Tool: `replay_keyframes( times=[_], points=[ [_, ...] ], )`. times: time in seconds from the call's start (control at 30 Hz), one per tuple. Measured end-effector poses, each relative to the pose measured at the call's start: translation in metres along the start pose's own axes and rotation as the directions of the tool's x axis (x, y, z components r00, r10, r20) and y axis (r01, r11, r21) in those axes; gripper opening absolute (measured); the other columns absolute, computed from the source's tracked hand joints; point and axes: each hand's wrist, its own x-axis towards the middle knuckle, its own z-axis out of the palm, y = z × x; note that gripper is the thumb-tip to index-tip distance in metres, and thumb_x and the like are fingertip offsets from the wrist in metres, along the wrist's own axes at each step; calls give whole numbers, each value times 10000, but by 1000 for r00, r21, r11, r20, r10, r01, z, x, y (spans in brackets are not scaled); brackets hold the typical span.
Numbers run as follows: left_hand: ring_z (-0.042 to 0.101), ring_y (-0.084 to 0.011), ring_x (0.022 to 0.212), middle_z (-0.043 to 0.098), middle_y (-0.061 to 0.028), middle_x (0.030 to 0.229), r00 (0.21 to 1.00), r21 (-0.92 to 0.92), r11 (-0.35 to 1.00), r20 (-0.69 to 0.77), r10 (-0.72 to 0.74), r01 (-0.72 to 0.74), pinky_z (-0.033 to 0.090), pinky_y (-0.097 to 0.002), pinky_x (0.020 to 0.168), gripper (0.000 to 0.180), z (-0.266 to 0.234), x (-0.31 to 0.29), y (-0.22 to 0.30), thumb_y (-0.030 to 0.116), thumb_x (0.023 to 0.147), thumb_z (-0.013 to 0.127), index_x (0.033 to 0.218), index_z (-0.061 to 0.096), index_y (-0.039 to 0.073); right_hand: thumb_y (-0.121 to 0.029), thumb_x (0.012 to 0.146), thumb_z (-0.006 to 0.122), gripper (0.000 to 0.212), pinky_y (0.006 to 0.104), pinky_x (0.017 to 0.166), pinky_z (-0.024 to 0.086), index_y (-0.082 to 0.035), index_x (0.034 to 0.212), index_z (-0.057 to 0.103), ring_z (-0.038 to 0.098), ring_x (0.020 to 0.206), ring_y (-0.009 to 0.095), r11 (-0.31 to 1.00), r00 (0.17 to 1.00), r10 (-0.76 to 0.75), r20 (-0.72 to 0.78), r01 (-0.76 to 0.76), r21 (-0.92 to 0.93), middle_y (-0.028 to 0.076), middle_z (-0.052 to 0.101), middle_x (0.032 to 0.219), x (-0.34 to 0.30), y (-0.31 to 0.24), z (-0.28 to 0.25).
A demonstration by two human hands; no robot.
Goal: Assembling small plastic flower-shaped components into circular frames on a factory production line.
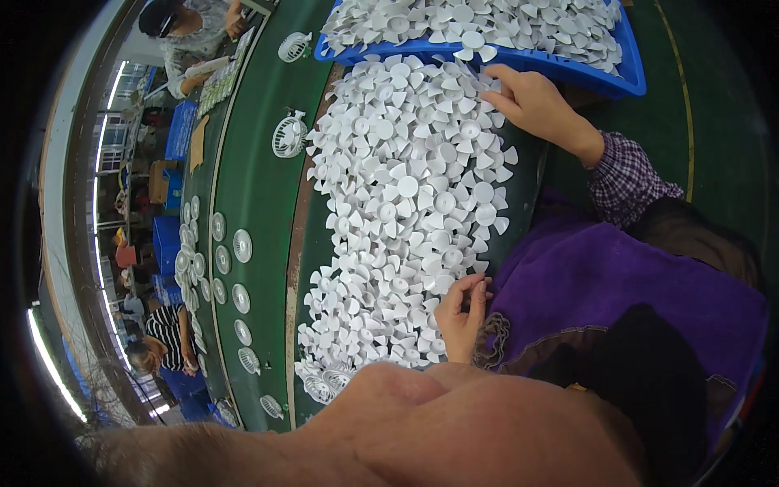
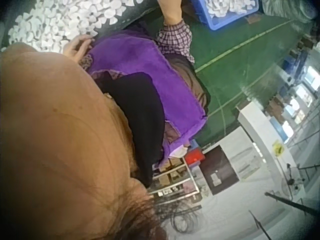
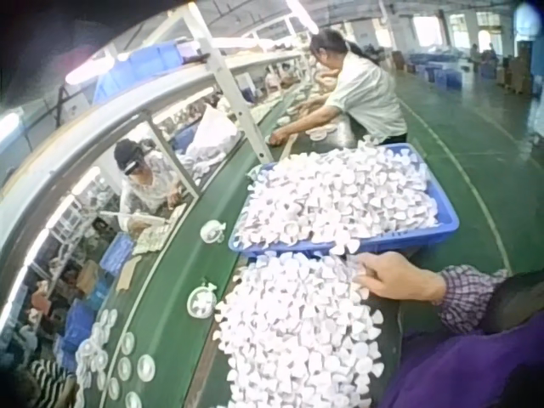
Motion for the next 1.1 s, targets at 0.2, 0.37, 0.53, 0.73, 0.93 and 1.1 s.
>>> replay_keyframes(
  times=[0.2,0.37,0.53,0.73,0.93,1.1],
  points=[
    [630,-101,691,671,-83,813,997,-31,998,-51,-52,50,484,-214,606,137,1,-7,-7,32,876,611,1002,640,-14,-372,873,602,507,366,528,409,40,1163,550,547,546,268,991,997,64,-39,-68,-111,136,581,637,18,12,48],
    [636,-141,663,661,-97,811,996,-16,996,11,86,-86,486,-236,597,129,-5,4,-4,30,859,612,980,633,-9,-340,900,565,393,317,626,480,-5,1095,627,640,675,218,981,981,193,-19,-194,-21,176,663,790,28,45,45],
    [648,-122,682,675,-78,837,978,11,983,-102,183,-183,487,-218,597,127,-15,-4,-3,26,859,610,978,640,-11,-241,887,630,290,232,636,472,-57,1110,657,587,666,94,998,989,-28,-145,36,57,86,678,780,27,35,73],
    [633,-113,650,662,-64,829,920,-225,972,-392,-24,-70,488,-223,574,84,-58,-41,4,12,843,622,921,652,-2,-61,895,612,251,215,820,487,-22,1141,647,636,929,101,942,932,-328,-153,334,14,75,686,1052,42,60,37],
    [523,-49,631,635,-25,755,157,-7,995,-987,-23,103,411,-185,557,94,-139,-110,-5,88,889,620,930,640,6,-12,914,556,292,254,878,483,36,1201,582,620,1027,173,818,823,-565,58,551,164,126,637,1150,40,-24,38],
    [585,-167,630,651,-93,750,138,152,751,-987,82,643,478,-296,600,322,-196,-123,-42,295,804,711,918,648,1,-23,759,662,337,319,498,405,-44,1096,656,489,534,215,671,652,-741,158,716,191,76,507,656,25,-99,75]
  ],
)
